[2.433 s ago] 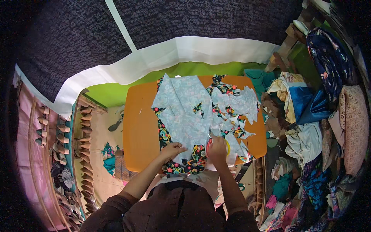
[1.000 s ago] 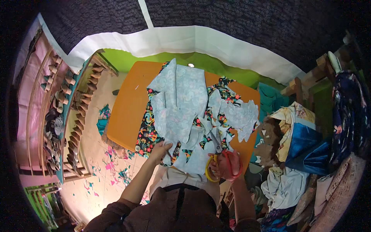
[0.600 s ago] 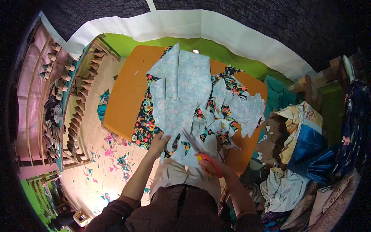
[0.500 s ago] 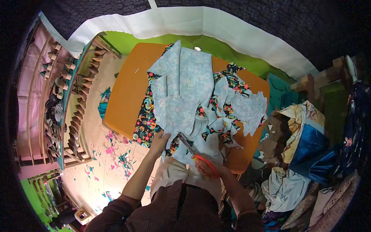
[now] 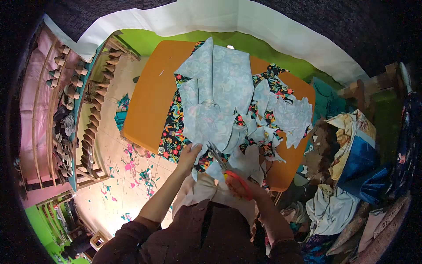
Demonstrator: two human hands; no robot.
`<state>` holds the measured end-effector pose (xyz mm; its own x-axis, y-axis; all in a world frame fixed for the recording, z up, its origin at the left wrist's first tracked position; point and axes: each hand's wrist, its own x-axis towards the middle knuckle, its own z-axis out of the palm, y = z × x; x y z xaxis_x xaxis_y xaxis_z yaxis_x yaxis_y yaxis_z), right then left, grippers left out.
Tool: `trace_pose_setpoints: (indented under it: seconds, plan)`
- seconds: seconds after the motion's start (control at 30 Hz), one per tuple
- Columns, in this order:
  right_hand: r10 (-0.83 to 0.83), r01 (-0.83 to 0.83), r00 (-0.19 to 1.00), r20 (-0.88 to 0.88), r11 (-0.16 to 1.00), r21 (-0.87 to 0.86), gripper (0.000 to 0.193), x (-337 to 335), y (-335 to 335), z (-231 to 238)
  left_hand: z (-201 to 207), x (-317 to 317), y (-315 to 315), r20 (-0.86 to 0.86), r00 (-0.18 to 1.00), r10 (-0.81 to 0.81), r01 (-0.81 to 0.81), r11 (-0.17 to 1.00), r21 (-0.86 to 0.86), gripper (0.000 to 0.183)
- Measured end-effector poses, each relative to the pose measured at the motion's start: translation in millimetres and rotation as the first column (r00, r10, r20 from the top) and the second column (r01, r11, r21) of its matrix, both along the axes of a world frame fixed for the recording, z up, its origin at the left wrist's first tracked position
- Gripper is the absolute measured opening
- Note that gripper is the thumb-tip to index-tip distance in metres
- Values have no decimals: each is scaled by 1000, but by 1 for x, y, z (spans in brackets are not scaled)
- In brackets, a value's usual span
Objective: Cutting fabric according to patterns using scissors for shoe components.
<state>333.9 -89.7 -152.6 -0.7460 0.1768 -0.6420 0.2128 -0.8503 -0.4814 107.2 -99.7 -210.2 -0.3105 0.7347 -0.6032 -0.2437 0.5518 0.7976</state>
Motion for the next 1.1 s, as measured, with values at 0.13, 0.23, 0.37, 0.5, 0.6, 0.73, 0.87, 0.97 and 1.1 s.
trace_pose_setpoints:
  seconds: [0.13,0.23,0.37,0.5,0.6,0.73,0.87,0.97,1.1]
  plan:
    - [15,-37,997,79,960,279,40,12,-6,14,0,-9,2,-95,990,-101,97,994,-45,22]
    - [4,-7,998,62,998,58,58,15,-7,13,6,-10,5,-5,1000,-11,11,1000,20,29]
    - [94,-96,995,17,979,179,58,-2,-1,-10,12,-9,7,-49,992,-120,122,992,25,32]
    - [-24,24,1000,-1,990,136,43,-25,1,-22,8,-10,5,11,987,-161,162,986,-35,33]
    - [-53,52,998,17,997,49,44,-34,3,-19,-1,-13,1,20,993,-119,120,993,-22,32]
    - [-53,47,995,89,997,69,50,-36,0,-23,4,-16,3,69,989,-134,139,988,-75,28]
    - [-112,112,994,6,994,-5,60,-38,1,-12,-3,-20,3,32,988,-149,151,982,-113,32]
    - [-131,131,991,8,991,5,63,-38,-2,-19,5,-23,7,28,967,-252,253,955,-157,30]
    - [-101,101,995,3,995,-27,64,-32,-7,-42,15,-22,7,-7,949,-316,312,939,-145,30]
